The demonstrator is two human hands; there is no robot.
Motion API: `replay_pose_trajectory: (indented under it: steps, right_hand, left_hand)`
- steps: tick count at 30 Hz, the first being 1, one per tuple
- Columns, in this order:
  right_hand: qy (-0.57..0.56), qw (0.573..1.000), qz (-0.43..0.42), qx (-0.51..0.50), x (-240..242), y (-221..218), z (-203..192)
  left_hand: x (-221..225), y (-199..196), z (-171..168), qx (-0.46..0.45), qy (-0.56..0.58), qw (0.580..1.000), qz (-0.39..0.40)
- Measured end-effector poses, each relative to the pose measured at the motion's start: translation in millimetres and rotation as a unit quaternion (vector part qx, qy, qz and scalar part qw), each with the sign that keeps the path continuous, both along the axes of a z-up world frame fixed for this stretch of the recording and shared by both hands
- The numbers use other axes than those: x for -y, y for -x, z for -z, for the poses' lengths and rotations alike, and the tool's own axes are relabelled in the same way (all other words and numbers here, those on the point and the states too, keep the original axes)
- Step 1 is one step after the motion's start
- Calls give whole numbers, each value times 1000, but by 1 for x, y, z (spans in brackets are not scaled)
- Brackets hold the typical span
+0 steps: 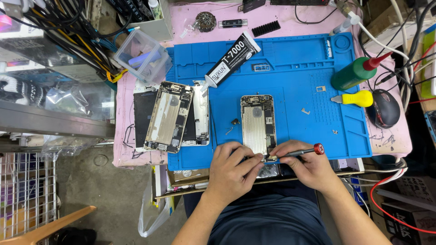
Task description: The person uses a screwdriver and tweezers to manipulate internal components and flex cables within a mobile phone chassis on a repair mat.
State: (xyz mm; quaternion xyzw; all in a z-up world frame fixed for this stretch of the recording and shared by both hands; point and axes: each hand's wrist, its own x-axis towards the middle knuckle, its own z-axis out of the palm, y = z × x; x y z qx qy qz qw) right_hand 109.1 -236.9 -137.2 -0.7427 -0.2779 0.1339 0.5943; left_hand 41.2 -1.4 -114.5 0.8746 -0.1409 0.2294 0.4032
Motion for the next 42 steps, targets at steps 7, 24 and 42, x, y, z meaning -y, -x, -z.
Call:
replay_pose_trajectory:
  steps: [7, 24, 42]
  right_hand:
    - [8, 1000, 0, 20, -1, 0, -1]
    - [11, 1000, 1, 20, -1, 1, -1]
    - [18, 995, -22, 92, -4, -2, -10]
  left_hand:
    - [-1, 0, -1, 2, 2, 1000, 2]
    - [-1, -2, 1, -5, 3, 1000, -4]
    - [-2, -4, 1, -11, -14, 1000, 5]
